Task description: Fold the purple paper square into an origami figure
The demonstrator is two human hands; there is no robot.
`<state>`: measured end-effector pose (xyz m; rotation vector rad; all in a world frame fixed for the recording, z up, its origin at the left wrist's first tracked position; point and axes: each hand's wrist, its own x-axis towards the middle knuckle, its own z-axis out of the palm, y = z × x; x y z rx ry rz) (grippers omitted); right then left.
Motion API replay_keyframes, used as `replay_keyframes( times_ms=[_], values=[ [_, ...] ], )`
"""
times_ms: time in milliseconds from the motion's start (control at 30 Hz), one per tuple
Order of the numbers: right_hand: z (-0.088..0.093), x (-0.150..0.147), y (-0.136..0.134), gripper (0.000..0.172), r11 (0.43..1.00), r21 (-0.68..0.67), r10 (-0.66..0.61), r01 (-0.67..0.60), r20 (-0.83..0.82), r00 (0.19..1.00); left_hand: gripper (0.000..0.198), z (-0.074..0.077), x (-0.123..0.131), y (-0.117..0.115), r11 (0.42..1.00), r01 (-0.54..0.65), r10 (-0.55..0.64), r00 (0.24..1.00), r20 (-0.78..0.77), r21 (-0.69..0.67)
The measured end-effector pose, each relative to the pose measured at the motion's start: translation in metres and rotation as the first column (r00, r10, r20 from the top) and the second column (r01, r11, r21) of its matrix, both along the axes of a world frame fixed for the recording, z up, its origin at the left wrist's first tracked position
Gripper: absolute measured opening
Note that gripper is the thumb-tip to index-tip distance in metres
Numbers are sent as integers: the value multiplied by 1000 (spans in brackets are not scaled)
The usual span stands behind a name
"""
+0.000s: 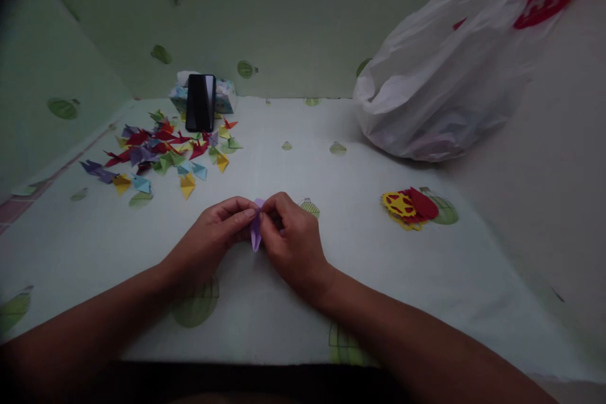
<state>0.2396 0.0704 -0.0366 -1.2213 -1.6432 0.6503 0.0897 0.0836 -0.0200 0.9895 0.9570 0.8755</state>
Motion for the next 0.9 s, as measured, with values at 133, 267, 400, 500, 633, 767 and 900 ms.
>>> replay_keyframes(
  times_ms=[133, 267, 400, 500, 633, 767, 900],
  values=[
    [-1, 0, 0, 11, 1000, 19, -1, 1, 9, 1000, 18, 1, -1, 0, 1000, 6, -6, 1000, 4, 0],
    [-2, 0, 0, 10, 1000, 9, 0, 0, 1, 1000, 14, 2, -1, 0, 1000, 7, -7, 1000, -2, -14],
    [-1, 0, 0, 10, 1000, -10, -14, 14, -12, 1000, 12, 5, -1, -1, 996, -26, 35, 993, -111, 83],
    [-1, 0, 0, 10, 999, -36, -11, 10, -31, 999, 11, 6, -2, -1, 979, -35, 78, 974, -211, 201],
    [-1, 0, 2, 9, 989, -141, 30, -51, -149, 988, 7, 5, -3, 0, 967, -13, 82, 962, -261, 254],
    [2, 2, 5, 12, 948, -232, 122, -219, -370, 921, 7, 4, -3, 1, 965, -69, 134, 958, -252, 252],
    [2, 4, 8, 12, 901, -276, 156, -336, -515, 843, 9, 2, -4, 2, 963, -136, 186, 960, -211, 232]
  ],
)
